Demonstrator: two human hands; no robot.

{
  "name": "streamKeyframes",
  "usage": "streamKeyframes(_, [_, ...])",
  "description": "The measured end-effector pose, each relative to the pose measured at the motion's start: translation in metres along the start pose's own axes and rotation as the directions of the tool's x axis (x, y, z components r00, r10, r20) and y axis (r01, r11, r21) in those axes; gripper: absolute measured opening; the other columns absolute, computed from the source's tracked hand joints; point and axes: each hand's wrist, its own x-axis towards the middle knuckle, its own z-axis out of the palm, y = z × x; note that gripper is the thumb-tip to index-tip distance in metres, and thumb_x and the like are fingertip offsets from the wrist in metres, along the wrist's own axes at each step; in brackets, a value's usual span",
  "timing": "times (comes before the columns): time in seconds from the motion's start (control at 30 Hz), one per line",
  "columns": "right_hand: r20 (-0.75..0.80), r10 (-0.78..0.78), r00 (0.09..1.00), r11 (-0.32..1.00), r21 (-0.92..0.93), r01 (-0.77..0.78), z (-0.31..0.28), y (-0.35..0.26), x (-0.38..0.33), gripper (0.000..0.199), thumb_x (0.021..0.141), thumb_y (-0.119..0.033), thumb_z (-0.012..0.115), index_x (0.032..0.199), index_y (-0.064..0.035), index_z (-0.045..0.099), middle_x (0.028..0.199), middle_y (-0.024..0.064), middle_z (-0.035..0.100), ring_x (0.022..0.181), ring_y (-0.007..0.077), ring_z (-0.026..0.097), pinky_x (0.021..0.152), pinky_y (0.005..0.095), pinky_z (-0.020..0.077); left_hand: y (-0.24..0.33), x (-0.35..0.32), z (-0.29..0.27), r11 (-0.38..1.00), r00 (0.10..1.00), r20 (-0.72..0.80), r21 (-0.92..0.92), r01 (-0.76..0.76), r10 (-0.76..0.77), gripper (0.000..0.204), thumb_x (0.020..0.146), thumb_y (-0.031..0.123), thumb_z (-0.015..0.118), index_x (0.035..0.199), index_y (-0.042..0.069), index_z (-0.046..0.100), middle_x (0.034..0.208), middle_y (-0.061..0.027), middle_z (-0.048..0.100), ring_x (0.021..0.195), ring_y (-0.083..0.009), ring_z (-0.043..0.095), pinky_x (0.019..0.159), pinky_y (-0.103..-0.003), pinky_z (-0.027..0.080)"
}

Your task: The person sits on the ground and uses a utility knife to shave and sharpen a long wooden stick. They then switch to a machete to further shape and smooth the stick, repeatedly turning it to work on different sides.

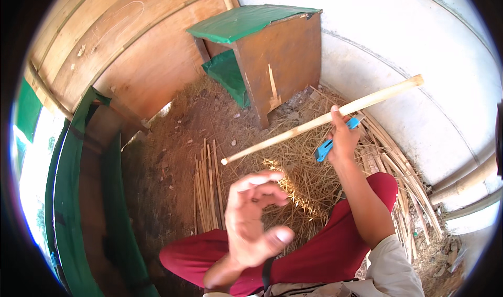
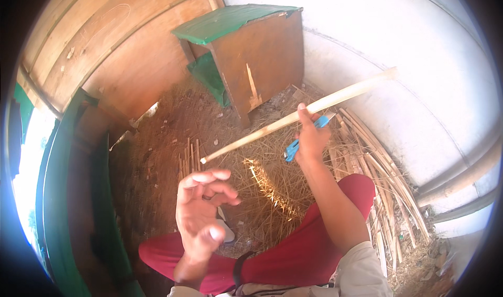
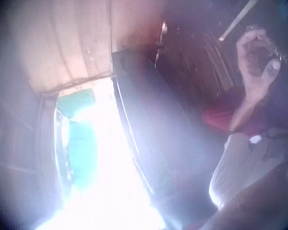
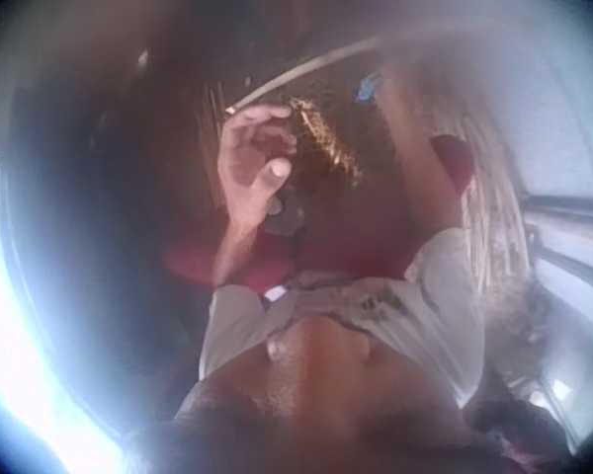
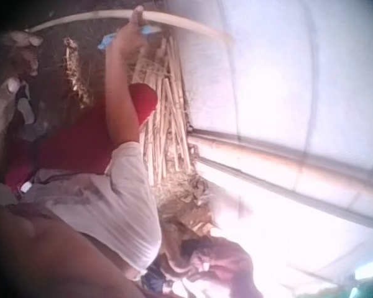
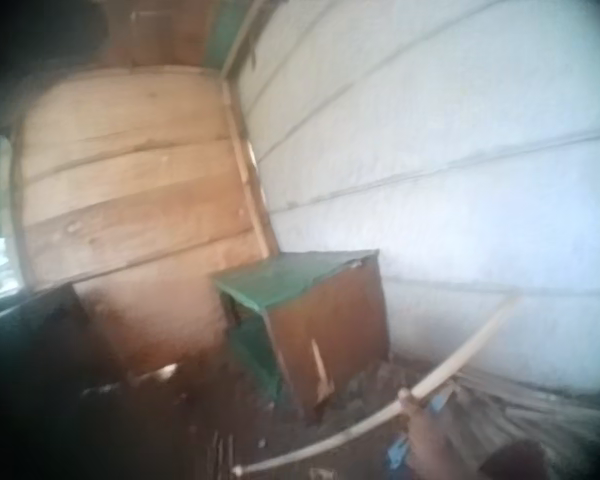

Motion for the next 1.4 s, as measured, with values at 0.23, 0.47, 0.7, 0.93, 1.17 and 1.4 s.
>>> streamKeyframes(0.23, [0.015, -0.048, 0.999, 0.999, 0.018, 0.048, 0.002, -0.004, -0.005, 0.039, 0.083, -0.033, 0.08, 0.095, 0.0001, 0.062, 0.082, 0.0037, 0.053, 0.059, 0.0071, 0.044, 0.049, 0.0237, 0.0364, 0.026, 0.019, 0.07, 0.862, 0.867, -0.103, -0.101, -0.497, 0.488, 0.081, 0.069, 0.032, 0.089, 0.127, 0.003, 0.041, 0.139, -0.0314, 0.038, 0.114, -0.0384, 0.057, 0.101, -0.054, 0.039])
streamKeyframes(0.47, [0.07, -0.059, 0.996, 0.998, 0.014, 0.058, -0.005, 0.004, 0.004, 0.035, 0.083, -0.032, 0.08, 0.087, -0.0039, 0.06, 0.078, 0.0023, 0.052, 0.058, 0.0066, 0.043, 0.05, 0.0236, 0.0355, 0.065, 0.028, 0.094, 0.939, 0.884, -0.396, -0.127, -0.319, 0.247, 0.061, 0.075, 0.028, 0.084, 0.117, 0.005, 0.046, 0.136, -0.0285, 0.042, 0.111, -0.0327, 0.058, 0.098, -0.048, 0.044])
streamKeyframes(0.7, [0.035, 0.034, 0.999, 0.999, 0.011, -0.034, -0.001, -0.007, 0.0, 0.033, 0.084, -0.03, 0.079, 0.085, -0.0053, 0.057, 0.077, 0.0019, 0.052, 0.058, 0.0068, 0.042, 0.049, 0.024, 0.0356, -0.036, 0.073, 0.004, 0.627, 0.902, 0.113, 0.683, -0.374, 0.416, 0.034, 0.083, 0.009, 0.069, 0.11, 0.003, 0.049, 0.123, -0.019, 0.056, 0.111, -0.0357, 0.056, 0.097, -0.045, 0.043])
streamKeyframes(0.93, [0.179, 0.172, 0.969, 0.978, 0.089, -0.19, -0.001, -0.012, 0.0, 0.03, 0.084, -0.028, 0.079, 0.087, -0.0063, 0.059, 0.077, 0.0019, 0.053, 0.058, 0.0065, 0.041, 0.049, 0.0226, 0.0349, -0.069, 0.082, -0.097, -0.167, 0.944, 0.329, 0.93, -0.328, -0.027, 0.049, 0.085, 0.035, 0.074, 0.114, 0.001, 0.055, 0.108, -0.0216, 0.064, 0.105, -0.0365, 0.061, 0.087, -0.05, 0.047])
streamKeyframes(1.17, [0.378, 0.25, 0.891, 0.959, 0.026, -0.281, 0.003, -0.01, -0.009, 0.024, 0.088, -0.026, 0.075, 0.092, -0.0072, 0.059, 0.076, -0.0021, 0.052, 0.056, 0.0046, 0.038, 0.049, 0.0218, 0.0335, -0.041, 0.047, -0.127, 0.065, 0.954, 0.213, 0.977, -0.203, -0.211, 0.032, 0.09, 0.032, 0.07, 0.094, 0.003, 0.061, 0.07, -0.0191, 0.065, 0.061, -0.0365, 0.065, 0.054, -0.043, 0.051])
streamKeyframes(1.4, [0.484, 0.239, 0.842, 0.963, -0.01, -0.268, -0.007, 0.008, -0.004, 0.016, 0.096, -0.011, 0.057, 0.11, -0.0023, 0.054, 0.093, 0.0053, 0.055, 0.079, 0.0127, 0.051, 0.071, 0.0305, 0.0466, 0.002, -0.025, -0.113, 0.233, 0.898, -0.258, 0.906, 0.353, -0.357, 0.031, 0.089, 0.029, 0.073, 0.09, -0.001, 0.065, 0.057, -0.0058, 0.058, 0.047, -0.0167, 0.054, 0.046, -0.034, 0.041])
